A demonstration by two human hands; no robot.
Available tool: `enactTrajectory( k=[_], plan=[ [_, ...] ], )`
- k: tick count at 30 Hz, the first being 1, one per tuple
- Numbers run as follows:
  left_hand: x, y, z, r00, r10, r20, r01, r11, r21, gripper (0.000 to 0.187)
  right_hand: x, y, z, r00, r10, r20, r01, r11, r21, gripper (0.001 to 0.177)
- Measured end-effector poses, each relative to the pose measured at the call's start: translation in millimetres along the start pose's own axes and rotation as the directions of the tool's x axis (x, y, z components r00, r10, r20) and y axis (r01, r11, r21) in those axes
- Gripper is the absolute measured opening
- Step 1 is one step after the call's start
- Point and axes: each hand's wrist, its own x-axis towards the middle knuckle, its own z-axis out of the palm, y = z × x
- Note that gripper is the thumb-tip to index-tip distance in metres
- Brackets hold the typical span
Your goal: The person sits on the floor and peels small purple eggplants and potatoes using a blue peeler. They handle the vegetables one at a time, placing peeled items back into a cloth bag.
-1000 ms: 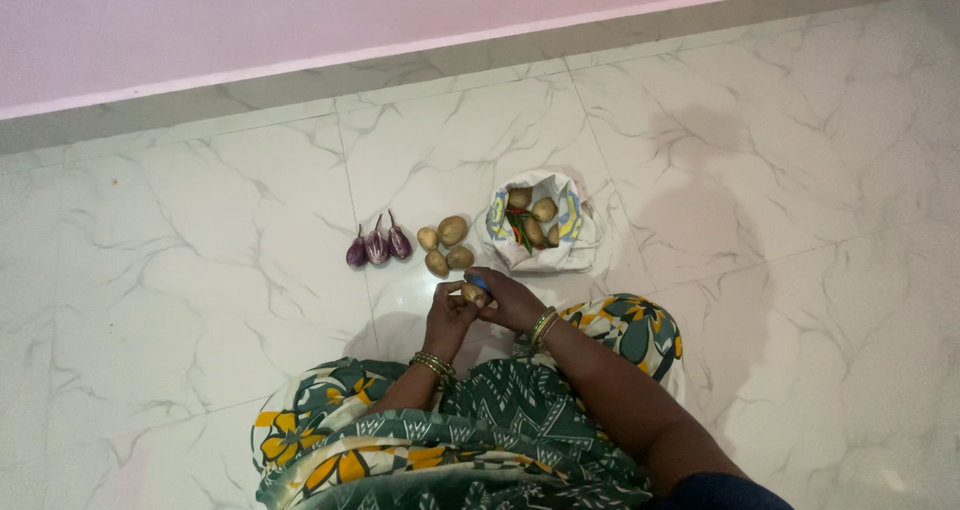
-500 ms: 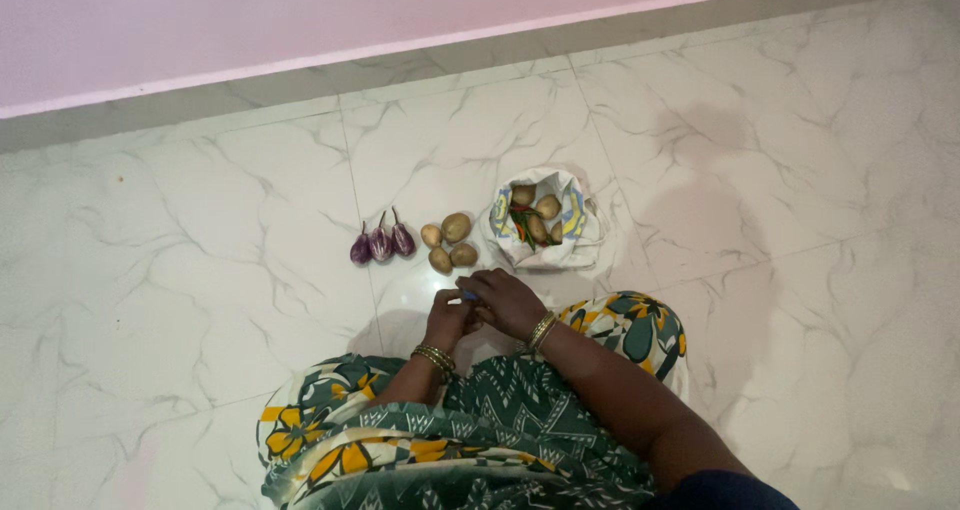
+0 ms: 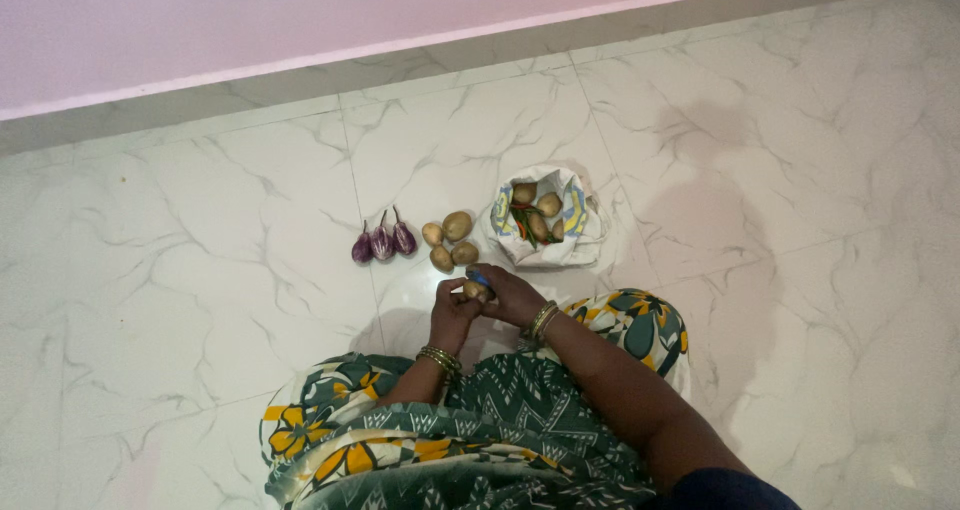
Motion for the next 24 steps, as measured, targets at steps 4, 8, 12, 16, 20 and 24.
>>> enactTrajectory(
  k=[4,8,12,16,20,24],
  plan=[
    [2,2,1,0.998,0.058,-0.009,-0.058,0.998,-0.006,0.058,-1,-1,-3,0.998,0.036,-0.055,-0.038,0.999,-0.029,0.077],
    [5,-5,5,0.997,0.072,0.019,-0.067,0.983,-0.171,0.062,-2,-3,-4,0.990,-0.060,-0.125,0.038,0.984,-0.172,0.076],
    [12,-7,4,0.995,-0.060,0.079,0.064,0.997,-0.045,0.062,-8,-7,-10,0.992,-0.076,-0.101,0.046,0.959,-0.280,0.067],
    [16,-9,-1,0.964,-0.200,0.177,0.224,0.965,-0.133,0.051,-9,-13,-21,0.995,-0.101,-0.012,0.096,0.970,-0.225,0.055],
    [7,9,-2,0.920,-0.327,0.215,0.349,0.935,-0.069,0.053,-10,-19,-32,0.983,-0.181,-0.015,0.177,0.973,-0.145,0.056],
    [2,23,-1,0.904,-0.327,0.277,0.371,0.920,-0.125,0.053,-12,-20,-42,0.980,-0.197,-0.009,0.197,0.980,-0.027,0.061]
  ],
)
